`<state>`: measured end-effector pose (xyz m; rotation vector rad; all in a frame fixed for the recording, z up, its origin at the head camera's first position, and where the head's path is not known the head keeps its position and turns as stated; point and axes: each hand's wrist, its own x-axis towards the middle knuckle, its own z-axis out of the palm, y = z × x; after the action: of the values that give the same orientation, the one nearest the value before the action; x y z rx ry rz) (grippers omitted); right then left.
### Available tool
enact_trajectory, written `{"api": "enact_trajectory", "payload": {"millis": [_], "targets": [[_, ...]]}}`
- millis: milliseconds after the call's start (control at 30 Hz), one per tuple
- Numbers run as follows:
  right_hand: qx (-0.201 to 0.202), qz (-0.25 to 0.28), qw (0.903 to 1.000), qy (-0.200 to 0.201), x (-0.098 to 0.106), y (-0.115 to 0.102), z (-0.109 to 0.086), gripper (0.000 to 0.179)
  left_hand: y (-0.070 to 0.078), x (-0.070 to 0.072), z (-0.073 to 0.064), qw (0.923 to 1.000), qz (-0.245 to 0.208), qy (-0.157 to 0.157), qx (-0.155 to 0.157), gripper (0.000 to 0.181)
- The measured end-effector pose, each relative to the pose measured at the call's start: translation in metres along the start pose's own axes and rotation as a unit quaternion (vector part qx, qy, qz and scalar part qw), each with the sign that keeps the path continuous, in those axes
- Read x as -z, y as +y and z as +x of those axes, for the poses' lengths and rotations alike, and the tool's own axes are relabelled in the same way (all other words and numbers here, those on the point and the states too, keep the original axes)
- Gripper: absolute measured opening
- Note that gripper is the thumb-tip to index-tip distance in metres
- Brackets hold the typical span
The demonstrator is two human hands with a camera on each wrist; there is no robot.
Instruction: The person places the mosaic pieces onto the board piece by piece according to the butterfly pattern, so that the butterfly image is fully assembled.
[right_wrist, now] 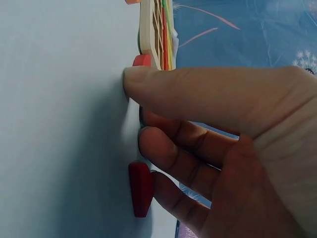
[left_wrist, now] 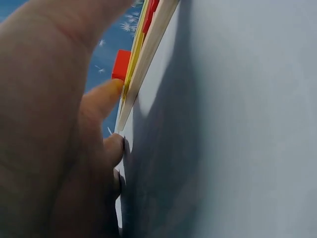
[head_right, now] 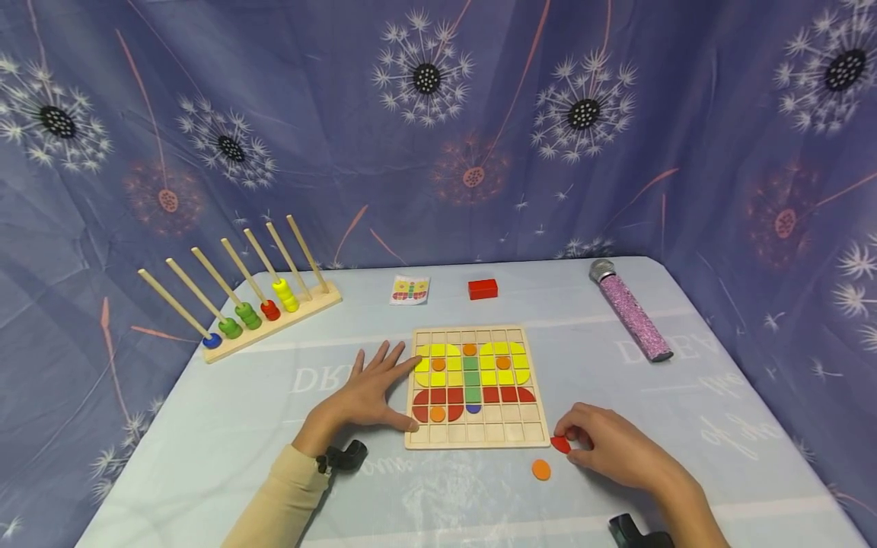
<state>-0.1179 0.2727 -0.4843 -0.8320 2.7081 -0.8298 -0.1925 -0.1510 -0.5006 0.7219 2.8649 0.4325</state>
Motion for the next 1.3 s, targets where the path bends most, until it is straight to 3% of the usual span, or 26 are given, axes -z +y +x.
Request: {"api": "enact_trajectory", "payload": {"millis": [500, 800, 1000, 1300], "targets": [[-0.033, -0.005, 0.9994, -0.004, -0.001, -0.001, 0.002, 0.023, -0.001, 0.008, -0.007, 0.9989, 0.019, -0.018, 0.039, 0.116], [-0.047, -0.041, 0.9969, 0.049, -0.003, -0.005, 0.009, 0.024, -0.002, 0.007, -0.012, 0.9983, 0.009, -0.025, 0.052, 0.116], [-0.038, -0.039, 0.9958, 0.074, -0.006, -0.017, 0.025, 0.026, -0.004, 0.002, -0.013, 0.9979, 0.017, -0.003, 0.062, 0.118], [-0.015, -0.039, 0.9981, 0.046, -0.018, -0.042, 0.056, 0.025, 0.001, -0.004, -0.008, 0.9988, 0.013, 0.006, 0.046, 0.117]]}}
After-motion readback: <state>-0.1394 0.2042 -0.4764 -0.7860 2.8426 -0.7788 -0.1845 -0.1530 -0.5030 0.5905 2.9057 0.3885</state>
